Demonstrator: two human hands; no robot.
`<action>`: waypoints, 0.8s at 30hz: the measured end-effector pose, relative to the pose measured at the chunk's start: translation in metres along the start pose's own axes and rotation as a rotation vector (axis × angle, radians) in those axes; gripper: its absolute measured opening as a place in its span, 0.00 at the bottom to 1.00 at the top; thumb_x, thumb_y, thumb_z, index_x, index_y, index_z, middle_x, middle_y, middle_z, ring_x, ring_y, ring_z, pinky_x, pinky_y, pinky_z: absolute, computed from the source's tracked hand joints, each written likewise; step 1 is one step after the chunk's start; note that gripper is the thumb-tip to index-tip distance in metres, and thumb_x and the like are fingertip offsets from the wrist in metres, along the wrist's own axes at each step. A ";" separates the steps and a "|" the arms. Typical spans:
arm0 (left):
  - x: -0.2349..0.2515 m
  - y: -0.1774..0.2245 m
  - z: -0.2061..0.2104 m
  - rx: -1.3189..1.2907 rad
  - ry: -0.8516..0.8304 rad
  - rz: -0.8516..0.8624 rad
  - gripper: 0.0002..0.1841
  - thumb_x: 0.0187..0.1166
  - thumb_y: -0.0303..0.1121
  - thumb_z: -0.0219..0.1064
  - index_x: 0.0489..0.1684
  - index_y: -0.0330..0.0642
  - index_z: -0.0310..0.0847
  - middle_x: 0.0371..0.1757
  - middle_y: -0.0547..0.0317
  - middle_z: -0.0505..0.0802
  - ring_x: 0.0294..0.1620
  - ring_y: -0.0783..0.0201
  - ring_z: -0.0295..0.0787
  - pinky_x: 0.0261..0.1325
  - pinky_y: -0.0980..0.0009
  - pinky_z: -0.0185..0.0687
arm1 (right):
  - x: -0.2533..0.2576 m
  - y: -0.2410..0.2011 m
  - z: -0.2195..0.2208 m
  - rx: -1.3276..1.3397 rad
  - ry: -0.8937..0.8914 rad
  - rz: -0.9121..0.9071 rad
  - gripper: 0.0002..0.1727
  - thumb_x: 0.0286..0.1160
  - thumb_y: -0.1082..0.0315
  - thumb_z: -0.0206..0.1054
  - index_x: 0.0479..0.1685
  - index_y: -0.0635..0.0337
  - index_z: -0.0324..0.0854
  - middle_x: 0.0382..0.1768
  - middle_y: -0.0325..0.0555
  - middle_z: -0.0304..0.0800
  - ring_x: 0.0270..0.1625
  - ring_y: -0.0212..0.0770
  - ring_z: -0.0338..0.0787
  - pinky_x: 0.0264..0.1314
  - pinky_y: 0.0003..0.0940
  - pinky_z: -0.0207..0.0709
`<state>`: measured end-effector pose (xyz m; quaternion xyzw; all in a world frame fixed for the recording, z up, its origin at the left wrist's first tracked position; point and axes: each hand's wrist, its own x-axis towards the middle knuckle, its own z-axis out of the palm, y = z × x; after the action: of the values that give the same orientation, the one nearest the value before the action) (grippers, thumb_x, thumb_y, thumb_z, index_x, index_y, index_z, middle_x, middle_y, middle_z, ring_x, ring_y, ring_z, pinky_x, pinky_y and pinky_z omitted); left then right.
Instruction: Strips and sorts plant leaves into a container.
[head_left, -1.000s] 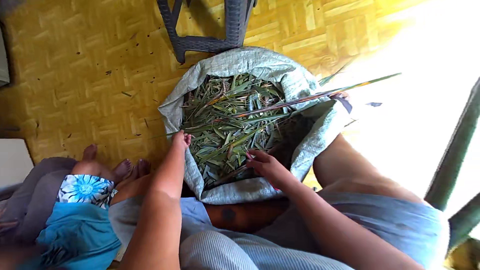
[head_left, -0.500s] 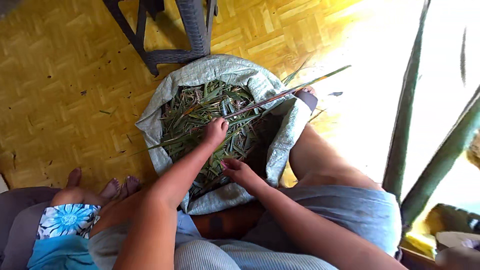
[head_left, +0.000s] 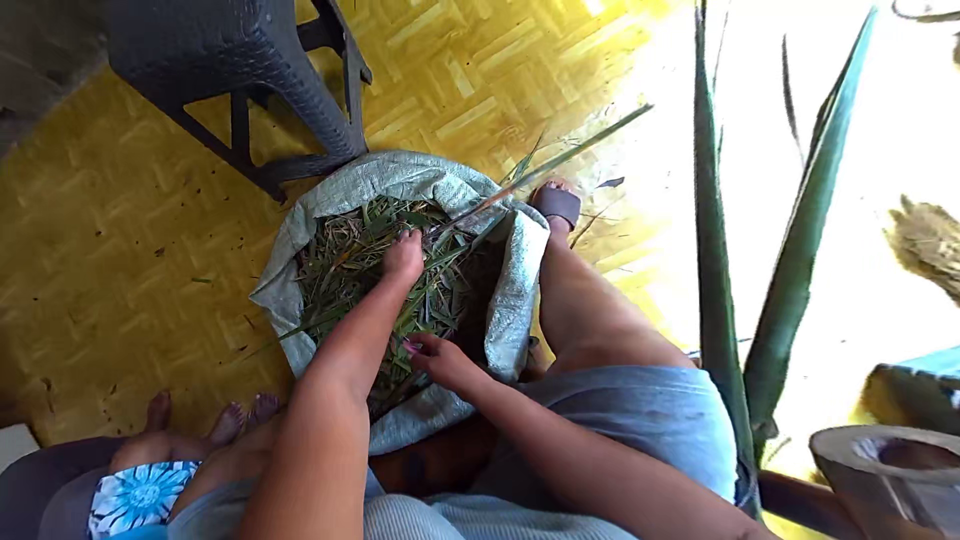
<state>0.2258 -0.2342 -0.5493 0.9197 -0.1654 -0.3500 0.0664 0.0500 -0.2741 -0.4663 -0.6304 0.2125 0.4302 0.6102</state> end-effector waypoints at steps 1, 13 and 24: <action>-0.007 0.000 -0.009 -0.013 0.034 0.004 0.21 0.92 0.31 0.52 0.80 0.41 0.73 0.82 0.39 0.78 0.74 0.37 0.82 0.69 0.39 0.80 | -0.001 -0.002 0.000 0.002 0.001 -0.007 0.25 0.89 0.63 0.60 0.83 0.56 0.71 0.63 0.58 0.87 0.59 0.48 0.88 0.63 0.48 0.77; -0.101 0.004 -0.109 -0.012 0.177 0.019 0.15 0.90 0.35 0.58 0.64 0.36 0.83 0.70 0.38 0.85 0.74 0.40 0.80 0.73 0.41 0.75 | -0.012 -0.012 0.008 0.087 0.033 -0.093 0.24 0.89 0.66 0.60 0.81 0.61 0.71 0.65 0.61 0.84 0.57 0.50 0.86 0.60 0.47 0.77; -0.003 0.027 -0.038 -0.112 -0.147 -0.011 0.33 0.94 0.55 0.46 0.87 0.39 0.67 0.83 0.36 0.77 0.85 0.39 0.72 0.83 0.35 0.64 | -0.007 -0.007 0.007 0.035 -0.069 0.007 0.26 0.89 0.63 0.61 0.84 0.58 0.70 0.65 0.61 0.85 0.62 0.54 0.87 0.67 0.54 0.76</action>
<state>0.2417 -0.2587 -0.5129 0.8872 -0.1451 -0.4254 0.1038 0.0497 -0.2678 -0.4563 -0.6037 0.2007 0.4501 0.6266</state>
